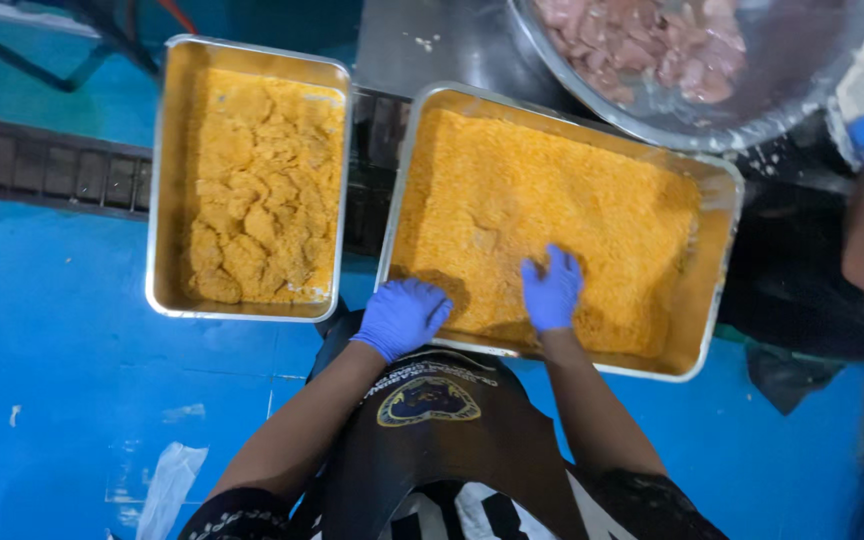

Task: The person, wearing blue gloves, coats raw chicken pieces in a large tray of orange breadcrumbs, pressing crumbs over each piece and moving the coated pieces into a second tray of finished breaded pieces. A coworker nearby handles raw chicken and flour at the same station.

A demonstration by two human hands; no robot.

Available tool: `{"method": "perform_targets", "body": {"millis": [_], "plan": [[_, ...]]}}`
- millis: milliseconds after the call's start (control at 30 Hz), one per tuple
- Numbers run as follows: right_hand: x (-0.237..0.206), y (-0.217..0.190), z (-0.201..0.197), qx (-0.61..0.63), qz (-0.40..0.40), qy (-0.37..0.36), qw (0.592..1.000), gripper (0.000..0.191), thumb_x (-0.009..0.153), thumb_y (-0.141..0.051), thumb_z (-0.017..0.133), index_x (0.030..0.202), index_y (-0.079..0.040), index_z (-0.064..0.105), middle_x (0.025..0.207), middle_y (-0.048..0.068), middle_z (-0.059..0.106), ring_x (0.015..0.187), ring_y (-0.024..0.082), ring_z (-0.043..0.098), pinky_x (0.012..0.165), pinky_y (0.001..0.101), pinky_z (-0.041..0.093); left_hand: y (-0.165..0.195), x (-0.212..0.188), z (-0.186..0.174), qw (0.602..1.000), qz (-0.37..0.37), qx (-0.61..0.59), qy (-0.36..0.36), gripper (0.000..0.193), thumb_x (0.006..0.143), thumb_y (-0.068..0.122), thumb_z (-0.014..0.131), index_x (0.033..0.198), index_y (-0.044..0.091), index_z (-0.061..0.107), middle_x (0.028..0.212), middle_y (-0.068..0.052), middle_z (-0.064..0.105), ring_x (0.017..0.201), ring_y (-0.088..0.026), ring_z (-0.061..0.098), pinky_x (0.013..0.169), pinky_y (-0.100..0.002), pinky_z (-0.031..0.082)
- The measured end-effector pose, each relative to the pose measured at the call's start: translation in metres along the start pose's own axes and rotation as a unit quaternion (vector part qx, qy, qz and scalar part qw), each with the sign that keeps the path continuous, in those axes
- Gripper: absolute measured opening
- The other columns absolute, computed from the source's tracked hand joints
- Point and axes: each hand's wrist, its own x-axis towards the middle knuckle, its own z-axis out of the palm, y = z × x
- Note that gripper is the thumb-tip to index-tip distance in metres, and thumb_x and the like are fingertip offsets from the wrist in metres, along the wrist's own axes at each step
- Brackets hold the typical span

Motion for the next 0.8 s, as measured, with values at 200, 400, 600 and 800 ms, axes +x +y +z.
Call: {"method": "perform_targets", "body": {"millis": [200, 400, 600, 800], "plan": [[0.039, -0.034, 0.000, 0.343, 0.168, -0.082, 0.921, 0.057, 0.090, -0.026, 0.078, 0.138, -0.005, 0.058, 0.125, 0.022, 0.063, 0.116, 0.039, 0.062, 0.096, 0.0454, 0.048, 0.001, -0.002, 0.012, 0.999, 0.011, 0.031, 0.005, 0.030, 0.098, 0.043, 0.055, 0.092, 0.016, 0.067, 0.087, -0.008, 0.069, 0.084, -0.029, 0.067, 0.070, -0.048, 0.051], [0.039, -0.022, -0.015, 0.696, 0.245, -0.229, 0.635, 0.045, 0.089, -0.013, 0.073, 0.132, -0.005, 0.061, 0.120, 0.010, 0.069, 0.108, 0.025, 0.068, 0.089, 0.0403, 0.058, 0.000, -0.002, 0.017, 0.999, 0.012, 0.035, 0.018, 0.029, 0.097, 0.042, 0.056, 0.093, 0.015, 0.066, 0.087, -0.007, 0.069, 0.084, -0.029, 0.067, 0.071, -0.048, 0.051], [0.029, -0.033, -0.007, 0.169, -0.109, -0.027, 0.979, 0.044, 0.085, -0.017, 0.078, 0.127, -0.010, 0.070, 0.128, 0.016, 0.069, 0.119, 0.032, 0.065, 0.103, 0.0404, 0.051, 0.001, -0.002, 0.016, 0.999, 0.013, 0.032, 0.026, 0.028, 0.096, 0.042, 0.057, 0.093, 0.016, 0.066, 0.086, -0.006, 0.069, 0.083, -0.028, 0.067, 0.071, -0.047, 0.051], [0.034, -0.068, -0.005, 0.067, -0.030, -0.219, 0.973, 0.065, 0.072, -0.040, 0.088, 0.130, -0.018, 0.066, 0.132, 0.014, 0.063, 0.122, 0.033, 0.060, 0.106, 0.0439, 0.043, 0.001, -0.003, 0.013, 0.999, 0.015, 0.030, 0.038, 0.028, 0.096, 0.042, 0.057, 0.092, 0.016, 0.067, 0.085, -0.006, 0.069, 0.081, -0.029, 0.067, 0.070, -0.047, 0.051]]}}
